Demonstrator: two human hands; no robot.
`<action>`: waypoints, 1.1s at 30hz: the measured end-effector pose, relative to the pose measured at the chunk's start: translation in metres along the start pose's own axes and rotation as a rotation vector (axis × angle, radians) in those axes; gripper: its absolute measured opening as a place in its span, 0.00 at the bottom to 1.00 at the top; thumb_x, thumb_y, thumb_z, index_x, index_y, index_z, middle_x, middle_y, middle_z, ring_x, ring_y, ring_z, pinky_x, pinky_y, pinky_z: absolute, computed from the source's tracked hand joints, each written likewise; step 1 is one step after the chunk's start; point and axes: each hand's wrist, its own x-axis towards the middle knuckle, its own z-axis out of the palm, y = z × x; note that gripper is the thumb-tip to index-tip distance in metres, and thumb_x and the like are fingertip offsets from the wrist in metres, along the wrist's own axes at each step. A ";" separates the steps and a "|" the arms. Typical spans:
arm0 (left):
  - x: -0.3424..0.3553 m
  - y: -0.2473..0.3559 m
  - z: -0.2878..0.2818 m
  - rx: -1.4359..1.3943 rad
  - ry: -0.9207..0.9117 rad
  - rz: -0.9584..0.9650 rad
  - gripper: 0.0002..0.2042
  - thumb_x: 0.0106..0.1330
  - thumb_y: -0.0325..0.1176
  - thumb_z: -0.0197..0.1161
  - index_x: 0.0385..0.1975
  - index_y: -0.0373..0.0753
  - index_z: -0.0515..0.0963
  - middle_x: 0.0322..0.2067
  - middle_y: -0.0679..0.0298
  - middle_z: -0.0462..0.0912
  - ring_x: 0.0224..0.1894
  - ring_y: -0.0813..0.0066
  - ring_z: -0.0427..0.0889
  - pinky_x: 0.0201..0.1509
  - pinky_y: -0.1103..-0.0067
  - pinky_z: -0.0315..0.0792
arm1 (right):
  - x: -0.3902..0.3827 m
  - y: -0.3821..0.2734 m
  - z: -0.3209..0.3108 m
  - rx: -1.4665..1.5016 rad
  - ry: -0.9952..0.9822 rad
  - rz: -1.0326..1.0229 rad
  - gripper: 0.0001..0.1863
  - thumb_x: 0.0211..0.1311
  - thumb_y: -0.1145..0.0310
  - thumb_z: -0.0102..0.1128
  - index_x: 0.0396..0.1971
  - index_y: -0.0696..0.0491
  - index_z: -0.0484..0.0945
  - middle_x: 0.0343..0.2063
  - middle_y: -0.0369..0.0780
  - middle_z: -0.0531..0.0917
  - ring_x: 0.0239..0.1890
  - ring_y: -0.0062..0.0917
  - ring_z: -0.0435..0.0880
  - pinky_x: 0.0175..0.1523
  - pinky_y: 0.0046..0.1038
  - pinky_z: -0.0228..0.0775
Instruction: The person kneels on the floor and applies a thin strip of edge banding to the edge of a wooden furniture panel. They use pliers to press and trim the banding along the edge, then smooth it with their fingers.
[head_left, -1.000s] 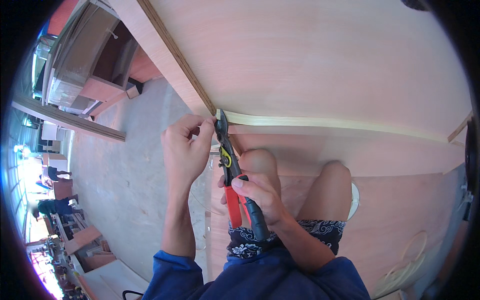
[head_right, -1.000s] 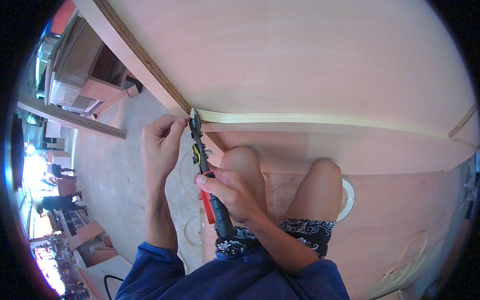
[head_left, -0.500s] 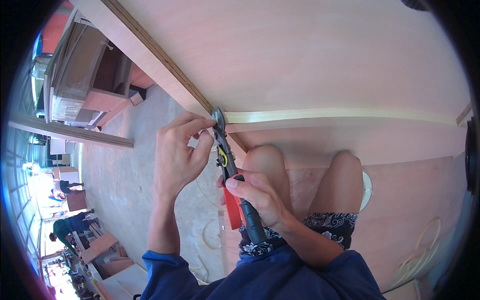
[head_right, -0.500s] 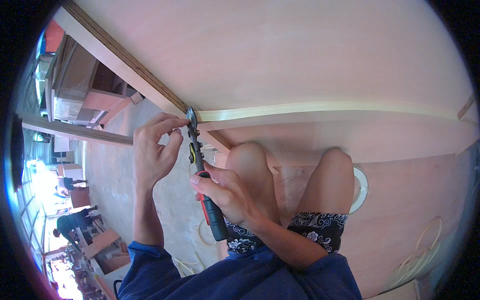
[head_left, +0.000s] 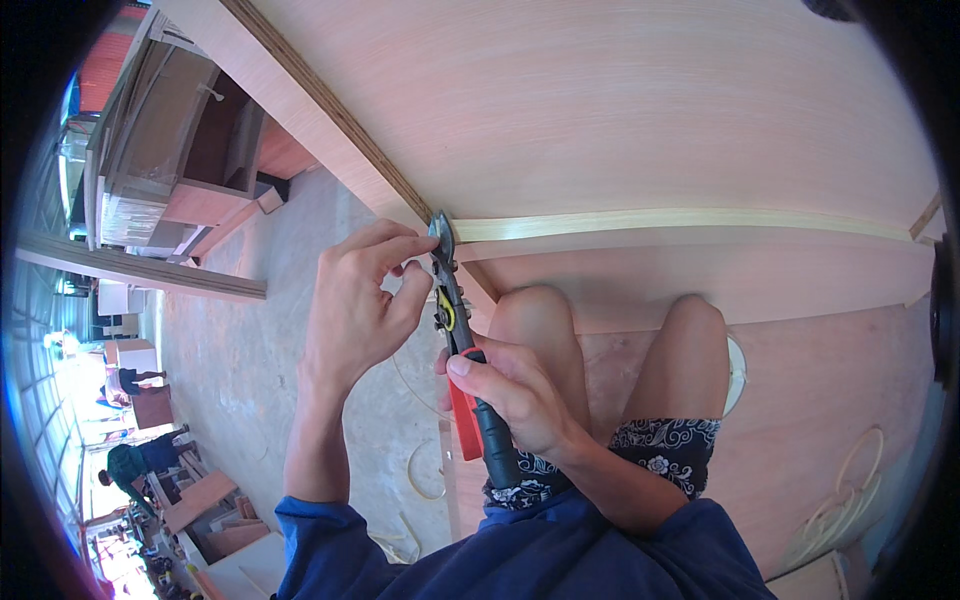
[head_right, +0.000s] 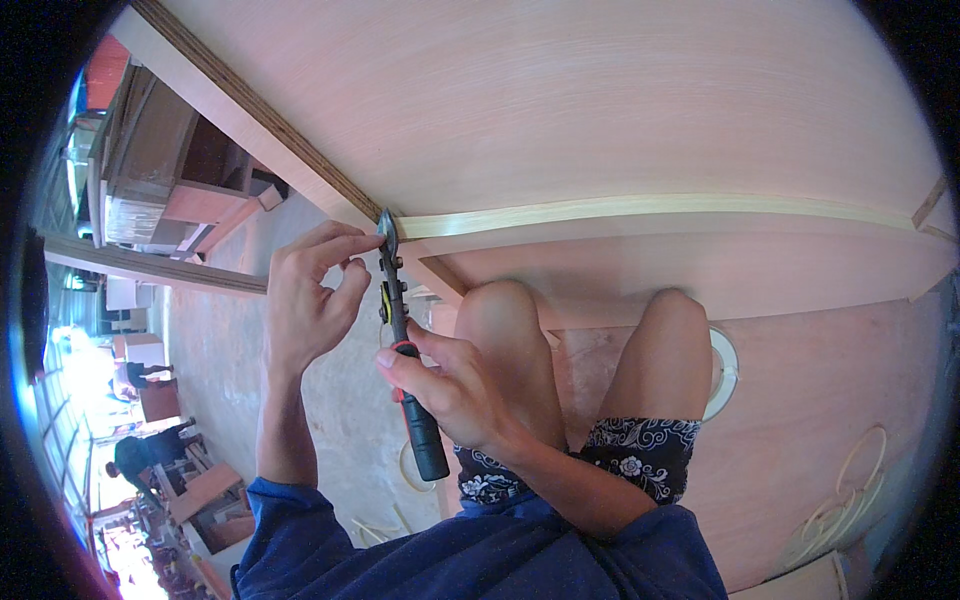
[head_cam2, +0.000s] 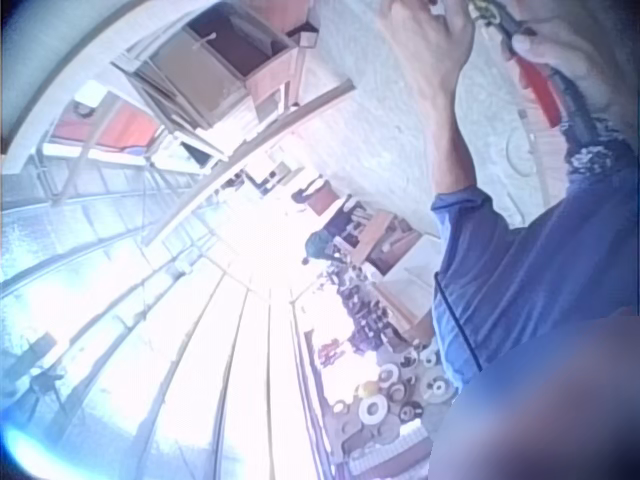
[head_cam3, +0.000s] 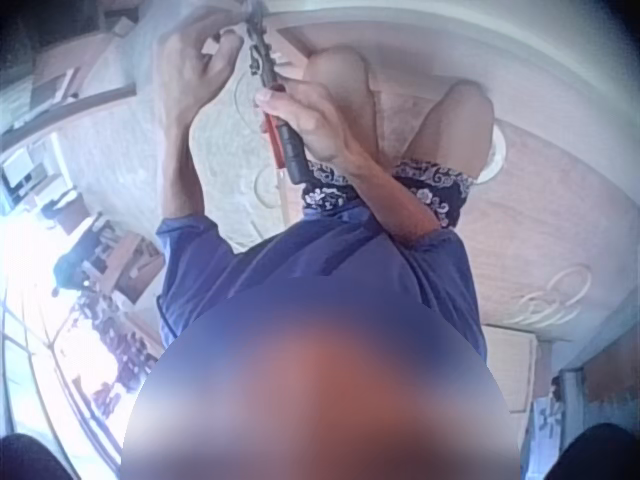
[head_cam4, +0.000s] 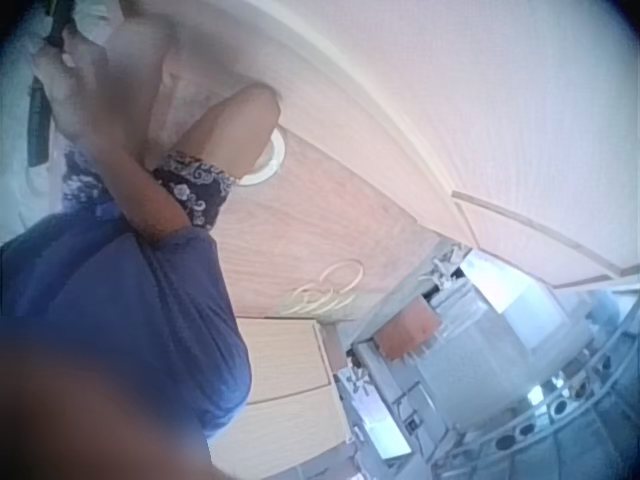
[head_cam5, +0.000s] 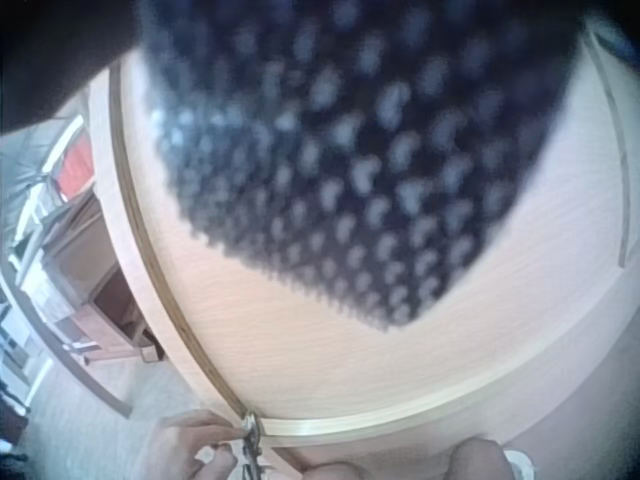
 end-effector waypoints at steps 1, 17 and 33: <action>-0.001 0.000 0.000 -0.001 -0.001 -0.004 0.15 0.61 0.22 0.60 0.44 0.29 0.90 0.39 0.51 0.90 0.35 0.60 0.90 0.46 0.71 0.83 | 0.000 0.000 -0.001 -0.029 -0.005 -0.014 0.20 0.78 0.53 0.62 0.50 0.57 0.80 0.29 0.32 0.78 0.32 0.15 0.79 0.38 0.23 0.74; -0.004 0.005 -0.002 0.029 -0.011 0.030 0.15 0.61 0.23 0.62 0.45 0.28 0.89 0.40 0.50 0.90 0.35 0.58 0.91 0.45 0.70 0.85 | -0.001 0.000 -0.004 -0.100 0.005 -0.045 0.23 0.77 0.52 0.63 0.51 0.60 0.82 0.29 0.34 0.81 0.30 0.16 0.81 0.36 0.24 0.75; -0.007 0.007 0.000 -0.006 -0.021 0.008 0.17 0.59 0.20 0.58 0.46 0.27 0.89 0.41 0.48 0.89 0.39 0.53 0.91 0.46 0.69 0.82 | -0.003 -0.003 -0.007 -0.123 0.001 -0.046 0.23 0.76 0.52 0.65 0.47 0.61 0.84 0.27 0.34 0.82 0.28 0.15 0.79 0.33 0.22 0.72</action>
